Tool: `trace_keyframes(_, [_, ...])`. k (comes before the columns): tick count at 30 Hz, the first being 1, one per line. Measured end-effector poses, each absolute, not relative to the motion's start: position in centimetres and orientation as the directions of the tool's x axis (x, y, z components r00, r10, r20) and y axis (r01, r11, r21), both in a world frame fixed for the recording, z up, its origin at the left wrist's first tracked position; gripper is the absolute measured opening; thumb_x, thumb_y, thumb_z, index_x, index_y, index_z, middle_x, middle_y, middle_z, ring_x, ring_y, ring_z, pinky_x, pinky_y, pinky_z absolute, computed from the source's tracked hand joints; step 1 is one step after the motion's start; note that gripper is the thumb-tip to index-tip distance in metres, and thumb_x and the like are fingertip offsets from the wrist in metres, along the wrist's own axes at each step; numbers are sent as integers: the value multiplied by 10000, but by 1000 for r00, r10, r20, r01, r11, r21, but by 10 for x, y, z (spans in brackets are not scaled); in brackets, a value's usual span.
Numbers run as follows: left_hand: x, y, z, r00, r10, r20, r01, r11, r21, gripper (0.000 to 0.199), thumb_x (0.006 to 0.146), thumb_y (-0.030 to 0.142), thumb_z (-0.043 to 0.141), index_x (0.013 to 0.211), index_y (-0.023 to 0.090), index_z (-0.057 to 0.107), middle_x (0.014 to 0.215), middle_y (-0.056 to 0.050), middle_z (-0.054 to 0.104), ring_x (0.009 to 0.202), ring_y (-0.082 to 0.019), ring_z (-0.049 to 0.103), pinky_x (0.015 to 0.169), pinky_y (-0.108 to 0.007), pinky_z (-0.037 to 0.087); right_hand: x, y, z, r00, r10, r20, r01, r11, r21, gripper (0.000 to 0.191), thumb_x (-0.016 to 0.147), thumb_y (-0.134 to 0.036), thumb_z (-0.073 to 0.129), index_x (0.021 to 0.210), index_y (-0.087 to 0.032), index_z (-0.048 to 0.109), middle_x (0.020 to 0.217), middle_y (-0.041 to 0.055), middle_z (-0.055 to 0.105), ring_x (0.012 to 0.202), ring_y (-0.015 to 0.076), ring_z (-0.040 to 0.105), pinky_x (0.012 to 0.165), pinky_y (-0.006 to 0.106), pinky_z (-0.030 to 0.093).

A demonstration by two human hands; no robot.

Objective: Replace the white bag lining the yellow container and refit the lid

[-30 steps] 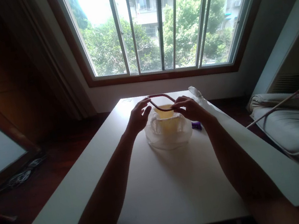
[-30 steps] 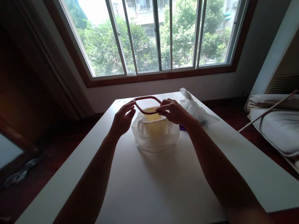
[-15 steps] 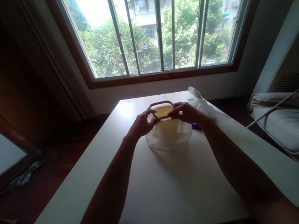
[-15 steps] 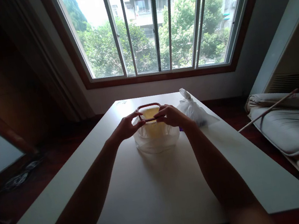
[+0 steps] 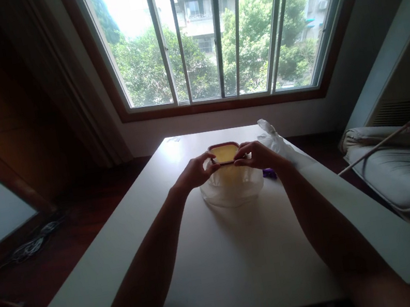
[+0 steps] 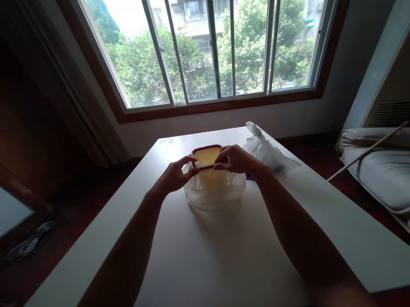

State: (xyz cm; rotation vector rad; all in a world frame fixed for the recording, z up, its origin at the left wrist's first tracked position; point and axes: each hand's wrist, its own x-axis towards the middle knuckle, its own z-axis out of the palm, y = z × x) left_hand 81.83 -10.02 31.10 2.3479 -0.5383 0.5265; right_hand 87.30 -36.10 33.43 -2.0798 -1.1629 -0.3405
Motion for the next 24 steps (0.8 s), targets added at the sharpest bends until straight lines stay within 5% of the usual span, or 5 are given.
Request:
trace_keyframes(7, [818, -101, 312, 837, -242, 491, -505, -687, 522, 442, 846, 539, 654, 1166, 235, 669, 1150, -98, 726, 1014, -263, 695, 937, -386, 537, 898, -357, 312, 696, 251, 673, 690, -493, -530, 340, 909, -363, 587, 1135, -155, 734, 1200, 154, 682, 1092, 255, 647, 978, 421, 509])
trace_keyframes(11, [819, -102, 311, 827, -253, 501, -519, -686, 510, 463, 816, 531, 688, 1163, 224, 667, 1158, -97, 725, 1029, -262, 692, 946, -385, 531, 908, -351, 299, 806, 228, 546, 580, -488, -652, 367, 882, -285, 548, 1171, -140, 722, 1218, 140, 708, 1113, 248, 667, 1009, 390, 499])
trace_keyframes(24, [818, -105, 310, 838, -236, 491, -498, -699, 513, 469, 800, 526, 702, 1157, 224, 671, 1122, -98, 735, 999, -266, 703, 925, -390, 544, 899, -340, 298, 850, 106, 516, 489, -520, -700, 422, 795, -218, 510, 1121, -130, 763, 1140, 121, 746, 1102, 255, 692, 986, 353, 513])
